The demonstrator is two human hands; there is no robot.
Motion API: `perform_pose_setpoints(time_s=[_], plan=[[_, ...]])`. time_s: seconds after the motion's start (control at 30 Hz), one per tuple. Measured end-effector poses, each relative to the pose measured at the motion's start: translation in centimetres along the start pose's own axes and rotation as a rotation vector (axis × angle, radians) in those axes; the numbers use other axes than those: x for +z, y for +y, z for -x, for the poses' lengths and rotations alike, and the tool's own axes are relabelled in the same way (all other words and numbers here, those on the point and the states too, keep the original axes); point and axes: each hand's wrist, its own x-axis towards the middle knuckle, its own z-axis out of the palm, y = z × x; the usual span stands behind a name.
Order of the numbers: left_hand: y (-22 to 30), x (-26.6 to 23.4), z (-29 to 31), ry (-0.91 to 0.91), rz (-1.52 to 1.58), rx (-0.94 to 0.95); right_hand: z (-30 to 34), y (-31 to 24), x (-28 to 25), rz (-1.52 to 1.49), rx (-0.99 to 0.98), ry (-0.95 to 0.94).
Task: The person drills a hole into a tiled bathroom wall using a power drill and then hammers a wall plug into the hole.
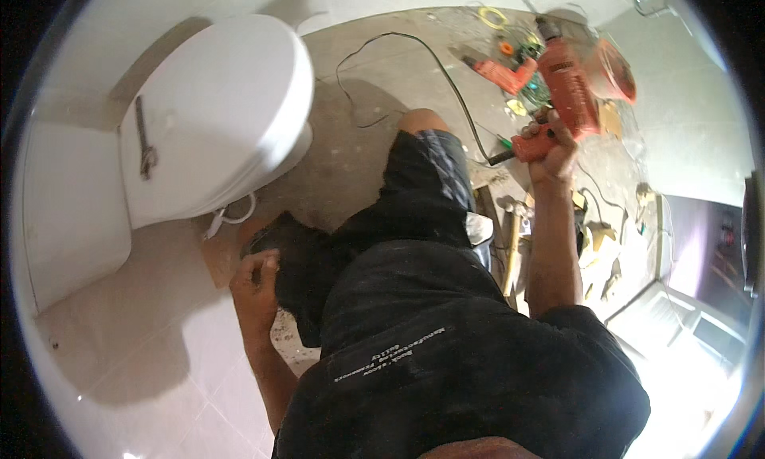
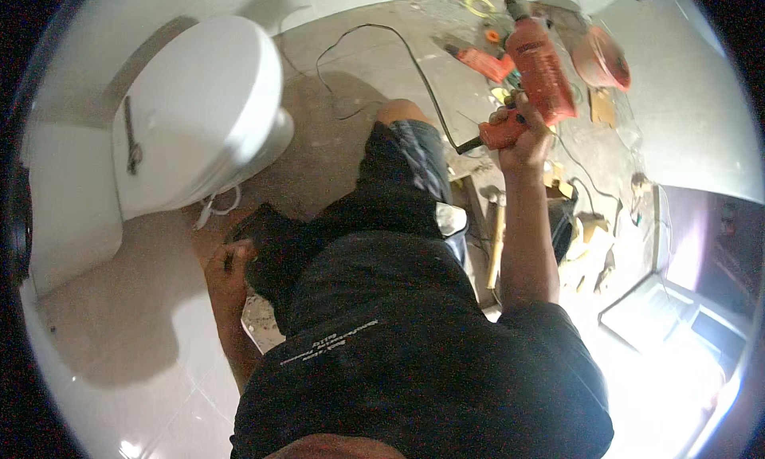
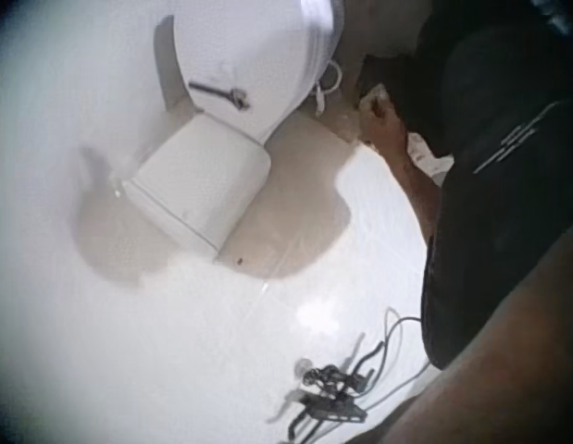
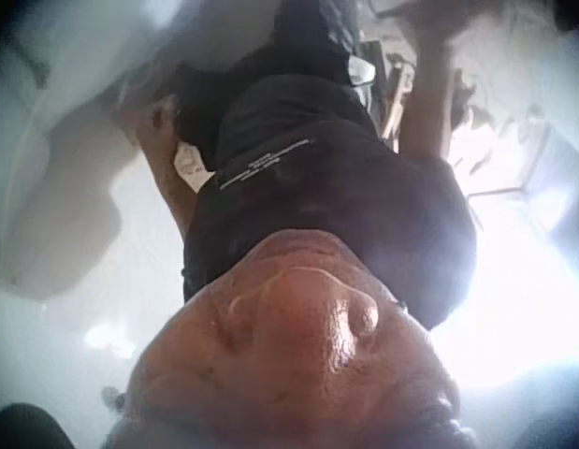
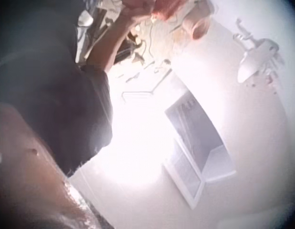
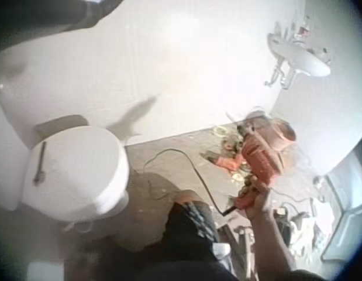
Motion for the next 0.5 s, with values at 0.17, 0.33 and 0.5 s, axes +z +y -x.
perform_pose_setpoints(time_s=[0.17, 0.33, 0.5], plan=[[1.8, 5.7, -8.1, 0.03, -0.248, -0.058, -12.5, 8.0, -12.6, -0.215, 0.239, 0.199], [-0.2, 8.2, -9.2, -0.011, -0.37, -0.067, -14.2, 15.2, -17.8, -0.369, 0.456, 0.212], [0.9, 10.0, -9.8, -0.046, -0.415, -0.034, -16.8, 21.3, -18.4, -0.333, 0.547, 0.215]])
